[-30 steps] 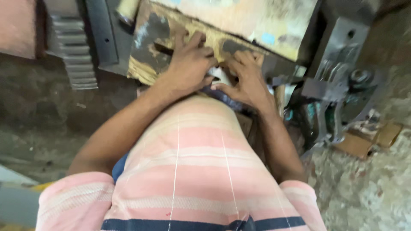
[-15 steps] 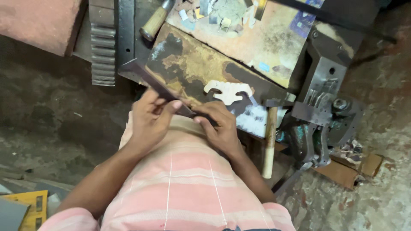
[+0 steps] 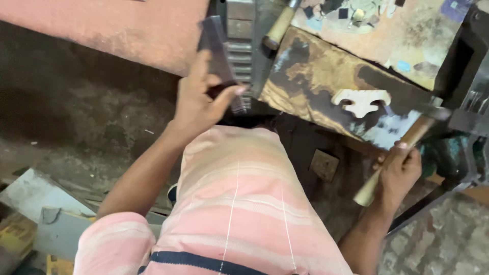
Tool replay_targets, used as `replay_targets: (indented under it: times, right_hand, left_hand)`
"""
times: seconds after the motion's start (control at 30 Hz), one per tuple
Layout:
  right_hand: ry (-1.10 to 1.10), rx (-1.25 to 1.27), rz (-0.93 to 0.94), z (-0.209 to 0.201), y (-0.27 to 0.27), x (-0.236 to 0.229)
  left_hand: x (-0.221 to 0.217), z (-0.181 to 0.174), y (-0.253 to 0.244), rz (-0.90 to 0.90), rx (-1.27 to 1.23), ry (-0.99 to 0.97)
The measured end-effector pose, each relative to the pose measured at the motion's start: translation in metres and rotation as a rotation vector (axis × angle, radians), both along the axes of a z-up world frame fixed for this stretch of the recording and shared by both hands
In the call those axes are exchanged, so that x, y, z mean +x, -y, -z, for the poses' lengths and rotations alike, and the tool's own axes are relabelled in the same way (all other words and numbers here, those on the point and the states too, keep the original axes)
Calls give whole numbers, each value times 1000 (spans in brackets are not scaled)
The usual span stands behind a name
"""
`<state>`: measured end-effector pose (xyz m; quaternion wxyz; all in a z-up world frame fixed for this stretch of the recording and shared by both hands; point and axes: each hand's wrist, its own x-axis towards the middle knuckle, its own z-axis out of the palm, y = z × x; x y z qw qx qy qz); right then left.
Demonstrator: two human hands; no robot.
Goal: The person repeatedly hammers a small metal piece on a workbench and uses a manual press to shape it. They also use a file to smooth edges and a hammer to tap the piece into place.
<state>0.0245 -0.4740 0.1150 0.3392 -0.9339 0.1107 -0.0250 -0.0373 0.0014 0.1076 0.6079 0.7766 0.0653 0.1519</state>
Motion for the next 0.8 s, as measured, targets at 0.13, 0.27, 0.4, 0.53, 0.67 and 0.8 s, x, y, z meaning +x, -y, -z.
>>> replay_targets:
  times: [0.13, 0.27, 0.4, 0.53, 0.67, 0.8]
  right_hand:
    - [91, 537, 1, -16, -112, -59]
    - [-238, 630, 27, -9, -214, -113]
    - [-240, 743, -106, -18, -253, -154]
    - [-88, 774, -146, -27, -264, -179]
    - [-197, 570, -111, -24, -278, -184]
    - [-123, 639, -102, -20, -288, -191]
  left_hand:
    - [10, 17, -17, 235, -51, 68]
    - [24, 25, -23, 362, -162, 92]
    - [28, 50, -29, 226, 120, 257]
    - [30, 76, -25, 271, 33, 112]
    - [35, 90, -20, 329, -40, 130]
    - [34, 103, -16, 347, -42, 109]
